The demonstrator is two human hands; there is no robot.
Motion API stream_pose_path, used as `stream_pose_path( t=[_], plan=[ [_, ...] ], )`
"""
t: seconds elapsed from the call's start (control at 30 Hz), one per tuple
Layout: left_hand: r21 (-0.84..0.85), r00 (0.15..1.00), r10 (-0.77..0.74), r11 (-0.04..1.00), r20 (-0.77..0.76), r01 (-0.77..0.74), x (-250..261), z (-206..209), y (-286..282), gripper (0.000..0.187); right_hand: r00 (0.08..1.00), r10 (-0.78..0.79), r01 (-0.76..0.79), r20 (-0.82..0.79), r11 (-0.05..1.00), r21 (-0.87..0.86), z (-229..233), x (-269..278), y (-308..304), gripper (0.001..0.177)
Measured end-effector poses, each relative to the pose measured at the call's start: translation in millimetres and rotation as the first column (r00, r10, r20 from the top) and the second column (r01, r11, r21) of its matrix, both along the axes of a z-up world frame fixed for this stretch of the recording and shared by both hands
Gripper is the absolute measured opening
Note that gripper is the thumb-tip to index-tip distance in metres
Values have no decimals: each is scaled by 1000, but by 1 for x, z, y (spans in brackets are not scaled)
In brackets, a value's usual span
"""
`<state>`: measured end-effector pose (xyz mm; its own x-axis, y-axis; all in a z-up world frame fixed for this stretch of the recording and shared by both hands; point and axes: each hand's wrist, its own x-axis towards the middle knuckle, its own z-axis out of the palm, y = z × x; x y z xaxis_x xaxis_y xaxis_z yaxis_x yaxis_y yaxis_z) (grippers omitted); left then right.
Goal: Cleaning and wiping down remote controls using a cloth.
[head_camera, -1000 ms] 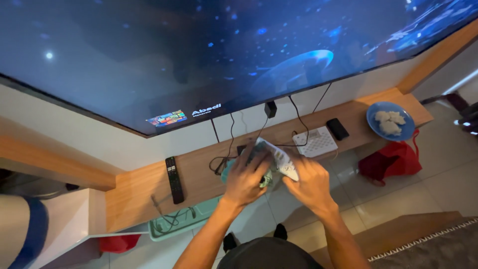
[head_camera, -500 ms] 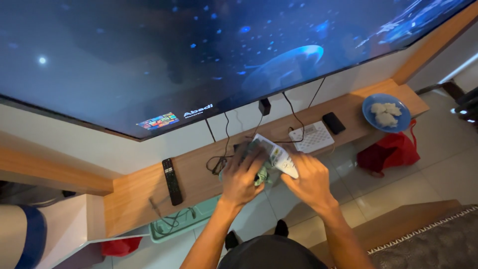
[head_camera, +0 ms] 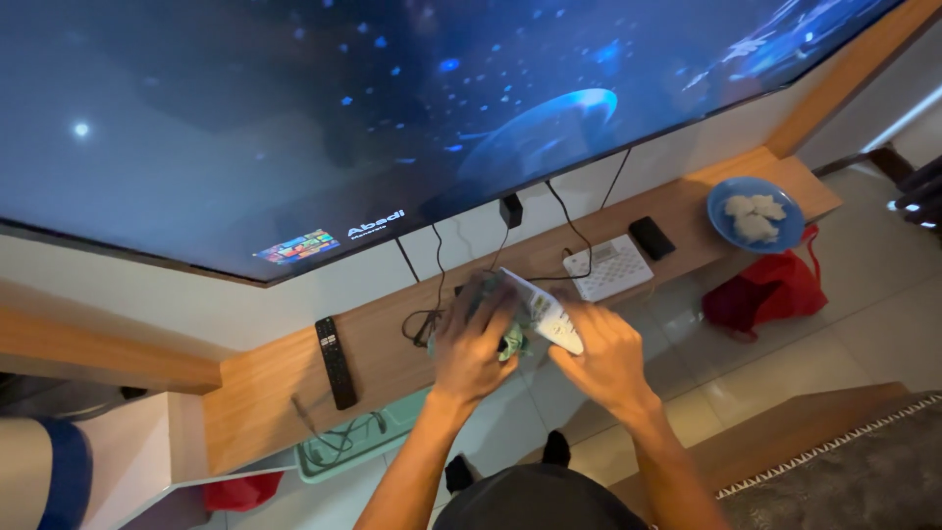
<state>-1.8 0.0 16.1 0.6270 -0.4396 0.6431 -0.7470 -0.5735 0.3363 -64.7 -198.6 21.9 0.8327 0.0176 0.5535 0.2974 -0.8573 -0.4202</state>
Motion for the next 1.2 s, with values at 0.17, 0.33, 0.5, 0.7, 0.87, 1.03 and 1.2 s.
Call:
stream_pose_path(
  t=[0.17,0.33,0.5,0.7,0.87,1.03,1.2],
  plan=[
    [-6,998,-13,1000,64,13,-9,14,-15,66,1000,-13,13,-13,1000,3,-7,0,-10,50],
    [-33,997,-76,996,33,77,-9,-1,-16,66,1000,-23,23,-14,1000,15,1,-2,-17,48],
    [-29,1000,-26,999,5,26,-6,11,-25,65,999,49,-49,-12,999,21,7,-6,-20,50],
    [-31,995,-87,996,42,89,-16,13,-47,66,1000,-14,14,1,999,-34,9,-9,-44,58],
    [-38,993,-120,992,18,121,-19,6,-55,70,1000,-30,31,8,999,-38,9,-14,-60,60],
    [-73,994,-81,994,72,86,-16,10,-69,67,1000,-6,6,12,1000,-23,12,-18,-69,60],
    [-40,993,-107,993,52,109,-23,20,-84,69,1000,-7,7,26,1000,-8,16,-18,-77,63]
  ],
)
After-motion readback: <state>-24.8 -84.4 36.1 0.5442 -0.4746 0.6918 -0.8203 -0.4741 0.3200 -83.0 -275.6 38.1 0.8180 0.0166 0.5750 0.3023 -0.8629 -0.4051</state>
